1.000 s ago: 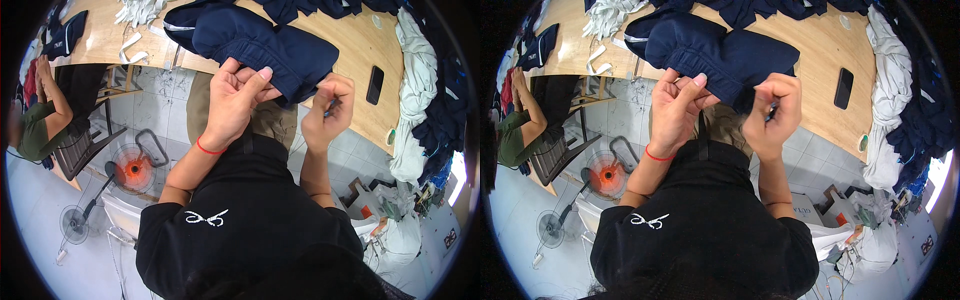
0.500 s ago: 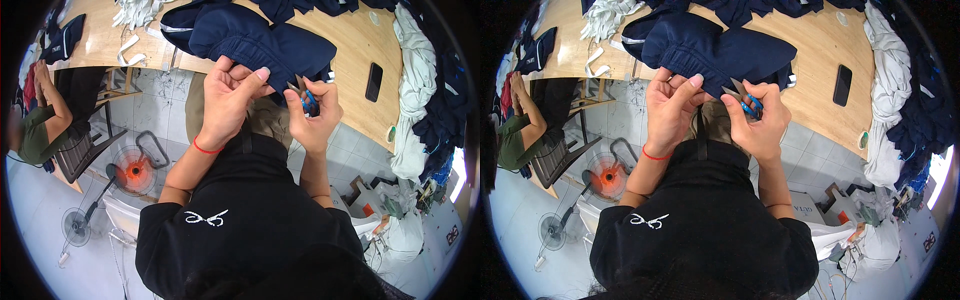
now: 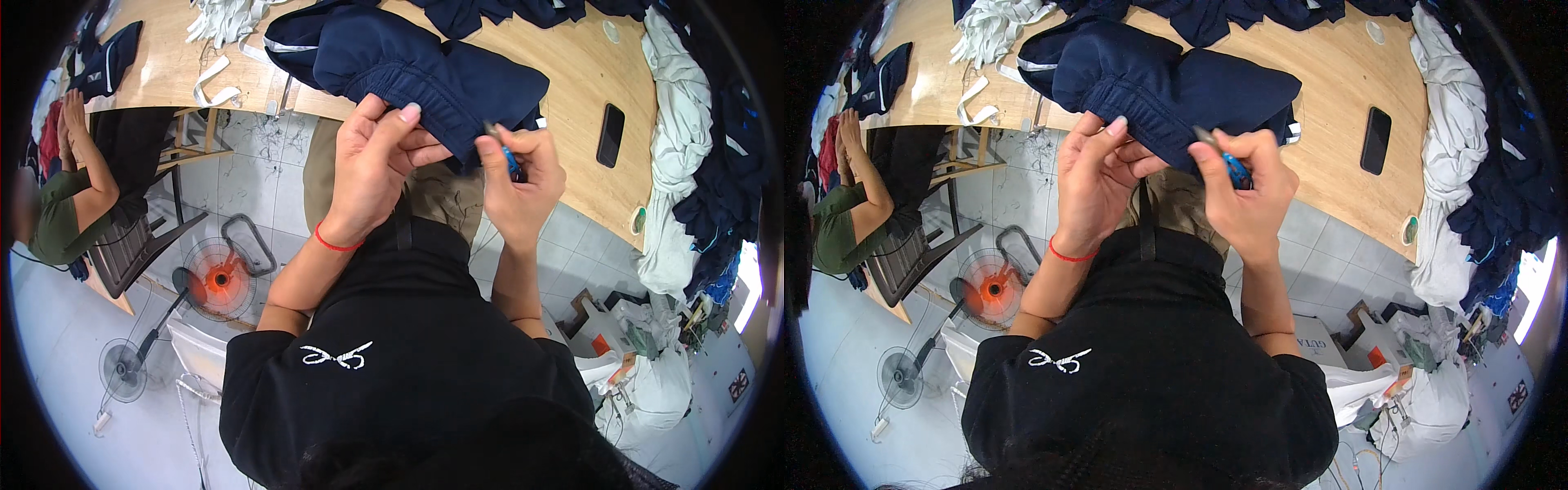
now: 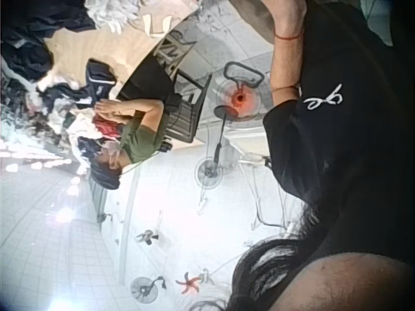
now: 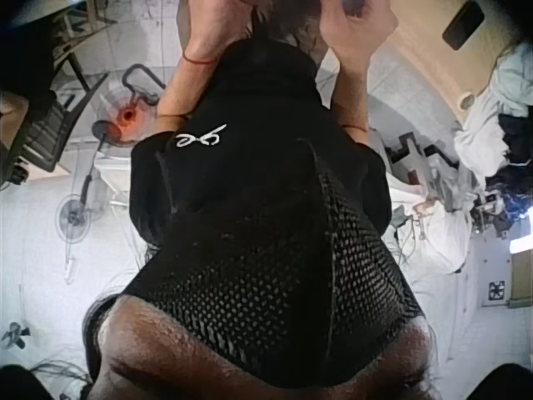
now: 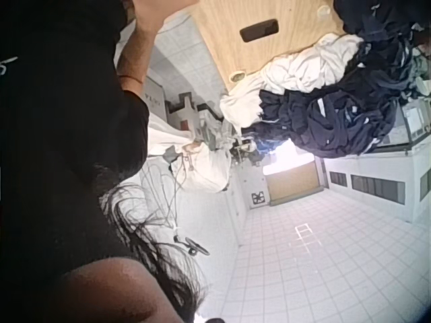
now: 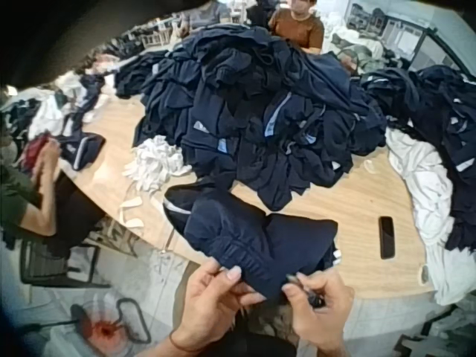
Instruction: Trimming loose threads and inspecting dark blue athletic pants in a garment factory setting.
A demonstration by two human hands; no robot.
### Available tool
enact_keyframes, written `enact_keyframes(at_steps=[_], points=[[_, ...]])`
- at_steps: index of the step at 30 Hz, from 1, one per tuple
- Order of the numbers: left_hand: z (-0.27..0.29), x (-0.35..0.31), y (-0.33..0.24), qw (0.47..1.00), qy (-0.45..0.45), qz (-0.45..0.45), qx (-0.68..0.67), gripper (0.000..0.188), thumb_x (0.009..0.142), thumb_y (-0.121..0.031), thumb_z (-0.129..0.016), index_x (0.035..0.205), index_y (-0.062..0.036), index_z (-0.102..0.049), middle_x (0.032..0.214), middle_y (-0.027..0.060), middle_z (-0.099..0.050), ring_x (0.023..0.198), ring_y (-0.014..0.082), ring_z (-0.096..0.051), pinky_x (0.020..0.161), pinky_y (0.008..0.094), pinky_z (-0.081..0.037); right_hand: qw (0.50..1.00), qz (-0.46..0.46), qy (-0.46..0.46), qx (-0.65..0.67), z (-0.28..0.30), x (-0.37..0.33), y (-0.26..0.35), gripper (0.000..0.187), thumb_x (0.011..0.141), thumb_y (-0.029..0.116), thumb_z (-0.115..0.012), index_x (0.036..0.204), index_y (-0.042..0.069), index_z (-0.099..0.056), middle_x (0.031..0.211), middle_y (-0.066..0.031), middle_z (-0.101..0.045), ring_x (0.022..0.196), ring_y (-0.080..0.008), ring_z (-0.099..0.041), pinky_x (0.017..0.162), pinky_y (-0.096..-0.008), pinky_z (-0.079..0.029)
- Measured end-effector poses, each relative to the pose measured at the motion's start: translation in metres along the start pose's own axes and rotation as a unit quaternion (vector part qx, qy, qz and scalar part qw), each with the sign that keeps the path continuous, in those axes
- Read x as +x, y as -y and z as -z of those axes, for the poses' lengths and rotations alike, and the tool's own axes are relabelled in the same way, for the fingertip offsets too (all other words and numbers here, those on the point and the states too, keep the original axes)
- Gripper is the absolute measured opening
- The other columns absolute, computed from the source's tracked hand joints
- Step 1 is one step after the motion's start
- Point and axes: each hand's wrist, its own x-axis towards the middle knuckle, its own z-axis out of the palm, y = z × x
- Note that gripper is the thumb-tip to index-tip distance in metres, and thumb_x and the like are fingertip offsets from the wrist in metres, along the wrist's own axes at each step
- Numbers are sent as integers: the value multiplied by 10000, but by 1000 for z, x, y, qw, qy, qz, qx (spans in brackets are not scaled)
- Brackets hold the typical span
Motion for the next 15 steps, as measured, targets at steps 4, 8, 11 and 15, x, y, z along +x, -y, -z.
enact_keyframes(at_steps=[4,8,11,15], points=[[10,0,5,999,24,-9,-43,73,1056,-9,-587,1119,22,-568,1001,103,-701,873,215,-771,878,411,-681,990,-41,-52,121,-1,2,12,311,838,87,-925,1063,20,-720,992,-53,-695,823,-74,-629,690,-195,-470],[21,3,15,997,61,-39,7,113,1036,17,-621,1131,29,-562,1049,115,-690,939,219,-775,892,381,-676,990,127,28,-59,-9,8,29,485,802,22,-920,1250,11,-735,977,-56,-671,706,-82,-538,590,-227,-401],[9,1,15,997,41,-48,48,128,1020,38,-647,1114,41,-560,1062,122,-690,941,207,-769,899,365,-674,977,184,-7,-106,-18,8,11,490,747,-11,-930,1203,34,-758,976,-57,-686,808,-136,-640,593,-246,-452],[12,4,14,996,30,-59,63,116,1014,49,-657,1078,62,-560,1046,131,-696,929,207,-766,894,361,-676,996,2,-5,87,-17,10,9,109,901,-51,-794,928,-2,-700,877,-38,-644,712,-87,-552,598,-232,-409]])
